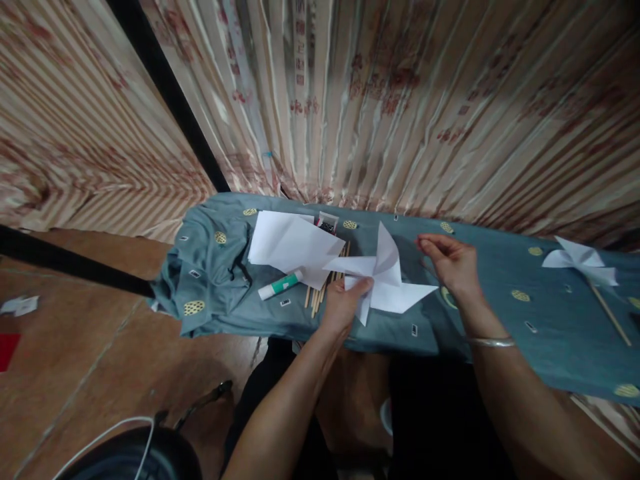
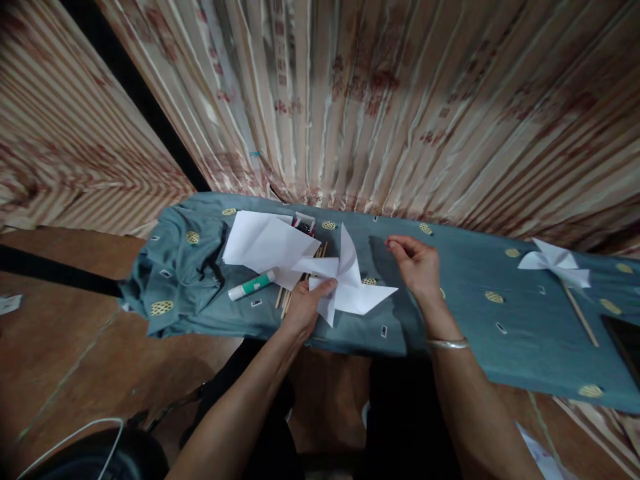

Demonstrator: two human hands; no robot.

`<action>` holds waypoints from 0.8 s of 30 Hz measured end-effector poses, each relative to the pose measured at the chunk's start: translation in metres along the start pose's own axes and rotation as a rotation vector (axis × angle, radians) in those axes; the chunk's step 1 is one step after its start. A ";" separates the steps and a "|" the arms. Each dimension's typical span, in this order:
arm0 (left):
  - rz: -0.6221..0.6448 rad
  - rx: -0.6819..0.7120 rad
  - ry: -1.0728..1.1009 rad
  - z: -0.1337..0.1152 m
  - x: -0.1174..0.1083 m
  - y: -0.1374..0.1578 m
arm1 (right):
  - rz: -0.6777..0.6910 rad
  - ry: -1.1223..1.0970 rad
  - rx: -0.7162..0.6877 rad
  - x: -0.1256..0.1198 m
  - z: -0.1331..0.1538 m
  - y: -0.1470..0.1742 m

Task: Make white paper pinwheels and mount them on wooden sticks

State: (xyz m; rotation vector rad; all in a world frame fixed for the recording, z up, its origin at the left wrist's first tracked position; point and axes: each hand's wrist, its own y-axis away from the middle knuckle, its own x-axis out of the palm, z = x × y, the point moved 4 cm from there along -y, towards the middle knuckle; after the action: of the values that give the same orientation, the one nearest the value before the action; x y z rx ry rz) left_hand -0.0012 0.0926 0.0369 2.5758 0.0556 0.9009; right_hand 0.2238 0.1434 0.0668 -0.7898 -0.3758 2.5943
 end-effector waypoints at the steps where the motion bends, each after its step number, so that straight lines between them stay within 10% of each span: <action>1: -0.004 0.004 0.001 -0.002 0.000 -0.001 | 0.034 0.074 -0.064 0.004 0.011 -0.007; 9: -0.203 0.263 0.100 -0.065 -0.043 -0.017 | 0.583 0.559 -0.720 0.118 0.106 -0.042; 15: -0.333 0.351 0.157 -0.092 -0.076 -0.015 | 0.721 0.704 -0.732 0.178 0.105 -0.053; 24: -0.328 0.376 0.148 -0.096 -0.080 -0.018 | 0.825 0.828 -0.634 0.194 0.088 -0.061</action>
State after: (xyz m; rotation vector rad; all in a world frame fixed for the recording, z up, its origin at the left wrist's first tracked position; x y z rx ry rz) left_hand -0.1210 0.1305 0.0502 2.7075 0.7316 1.0279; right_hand 0.0431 0.2719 0.0683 -2.5517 -0.7171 2.4408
